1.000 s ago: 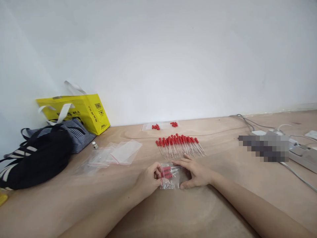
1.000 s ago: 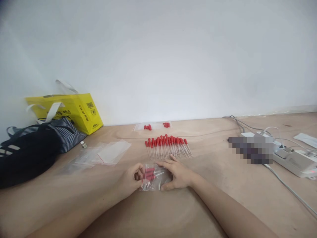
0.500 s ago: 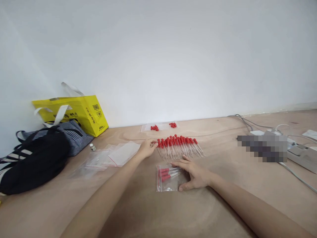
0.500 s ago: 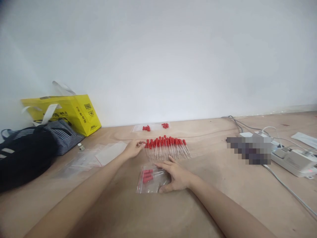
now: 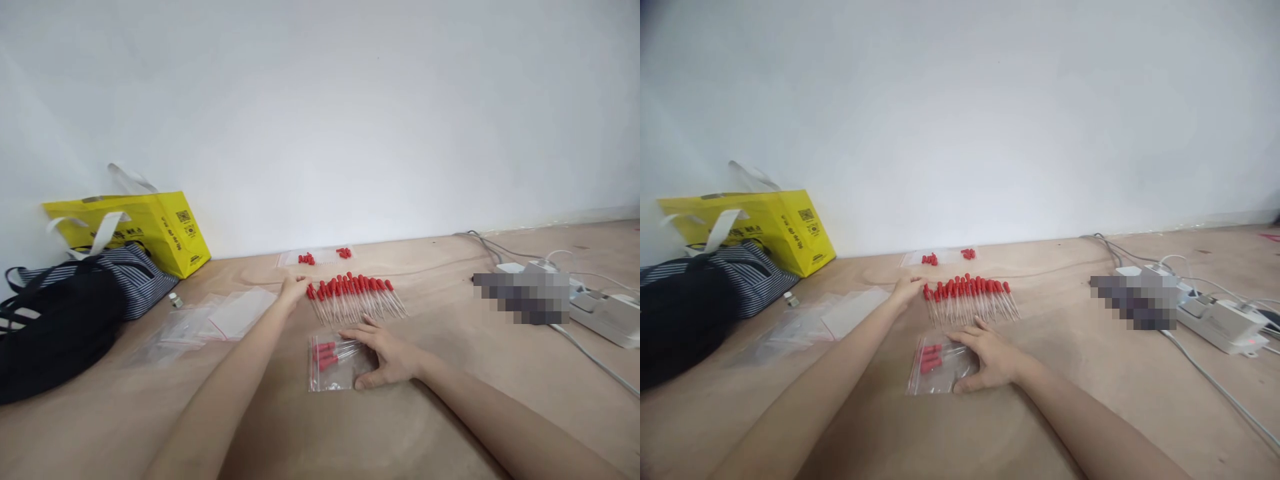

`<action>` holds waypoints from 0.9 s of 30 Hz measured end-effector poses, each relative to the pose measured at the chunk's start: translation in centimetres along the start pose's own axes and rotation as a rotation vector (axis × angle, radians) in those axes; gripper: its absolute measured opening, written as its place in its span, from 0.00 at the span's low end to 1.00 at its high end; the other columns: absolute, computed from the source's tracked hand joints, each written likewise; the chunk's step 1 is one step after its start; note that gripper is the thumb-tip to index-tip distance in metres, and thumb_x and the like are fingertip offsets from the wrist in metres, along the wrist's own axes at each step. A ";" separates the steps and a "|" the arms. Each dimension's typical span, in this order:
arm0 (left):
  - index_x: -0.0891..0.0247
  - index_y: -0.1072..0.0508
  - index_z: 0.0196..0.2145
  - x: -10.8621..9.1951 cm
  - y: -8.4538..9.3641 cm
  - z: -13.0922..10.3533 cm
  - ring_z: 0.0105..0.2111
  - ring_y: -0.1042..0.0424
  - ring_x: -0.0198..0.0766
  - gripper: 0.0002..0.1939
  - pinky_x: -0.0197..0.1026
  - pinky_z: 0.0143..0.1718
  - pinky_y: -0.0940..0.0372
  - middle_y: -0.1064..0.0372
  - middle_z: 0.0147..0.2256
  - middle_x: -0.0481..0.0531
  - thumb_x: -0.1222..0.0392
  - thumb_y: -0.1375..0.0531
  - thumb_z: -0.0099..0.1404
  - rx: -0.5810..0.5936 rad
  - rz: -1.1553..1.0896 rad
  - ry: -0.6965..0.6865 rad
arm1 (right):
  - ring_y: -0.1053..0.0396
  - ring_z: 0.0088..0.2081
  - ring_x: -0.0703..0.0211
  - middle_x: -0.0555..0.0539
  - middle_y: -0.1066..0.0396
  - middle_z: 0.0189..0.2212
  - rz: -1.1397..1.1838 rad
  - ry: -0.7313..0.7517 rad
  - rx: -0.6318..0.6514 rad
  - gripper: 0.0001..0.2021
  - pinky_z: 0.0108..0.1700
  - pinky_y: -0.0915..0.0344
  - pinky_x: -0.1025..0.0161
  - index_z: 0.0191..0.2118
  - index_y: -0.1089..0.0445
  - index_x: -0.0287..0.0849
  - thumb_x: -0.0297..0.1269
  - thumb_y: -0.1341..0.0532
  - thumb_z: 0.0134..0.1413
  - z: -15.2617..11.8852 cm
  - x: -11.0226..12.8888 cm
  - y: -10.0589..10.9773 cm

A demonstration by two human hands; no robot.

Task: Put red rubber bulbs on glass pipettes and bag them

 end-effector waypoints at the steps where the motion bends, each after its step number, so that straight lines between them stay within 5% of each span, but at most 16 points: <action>1: 0.70 0.31 0.33 0.0 0.9 -0.5 0.33 0.33 0.37 0.12 0.39 0.33 0.37 0.32 0.33 0.53 0.56 0.44 0.58 -0.020 -0.052 -0.016 | 0.47 0.54 0.50 0.43 0.44 0.53 0.001 0.001 0.000 0.39 0.57 0.69 0.45 0.57 0.50 0.45 0.49 0.38 0.37 0.0 0.0 0.0; 6: 0.65 0.35 0.26 1.7 6.8 -6.1 0.27 0.33 0.32 0.18 0.34 0.30 0.39 0.32 0.26 0.49 0.45 0.42 0.48 -0.079 -0.276 -0.108 | 0.47 0.54 0.50 0.43 0.44 0.53 -0.002 -0.003 0.001 0.40 0.58 0.68 0.46 0.57 0.51 0.45 0.50 0.38 0.37 -0.1 0.0 0.0; 11: 0.63 0.37 0.29 4.8 10.7 -13.0 0.27 0.33 0.34 0.18 0.38 0.32 0.38 0.31 0.27 0.48 0.47 0.39 0.48 0.096 -0.330 -0.115 | 0.47 0.54 0.49 0.43 0.43 0.53 -0.004 -0.002 -0.002 0.40 0.58 0.69 0.46 0.57 0.51 0.45 0.52 0.38 0.37 -0.1 0.0 -0.1; 16: 0.62 0.36 0.29 5.9 11.8 -15.8 0.28 0.33 0.36 0.17 0.39 0.33 0.36 0.31 0.27 0.48 0.45 0.42 0.51 0.172 -0.205 -0.108 | 0.49 0.55 0.49 0.43 0.44 0.54 -0.007 -0.005 -0.003 0.40 0.57 0.69 0.45 0.57 0.51 0.45 0.53 0.38 0.37 -0.2 0.1 -0.1; 27: 0.60 0.36 0.28 5.6 11.5 -15.7 0.27 0.32 0.36 0.17 0.38 0.32 0.36 0.30 0.26 0.46 0.45 0.40 0.48 0.057 -0.281 -0.096 | 0.48 0.55 0.48 0.42 0.44 0.53 -0.011 -0.007 0.000 0.40 0.57 0.69 0.44 0.57 0.51 0.44 0.53 0.38 0.37 -0.2 -0.1 -0.1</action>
Point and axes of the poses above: each hand's wrist, its own z-axis towards the middle knuckle, its own y-axis out of the back of the hand, x = y × z, the point moved 1 cm from there along z, towards the middle knuckle
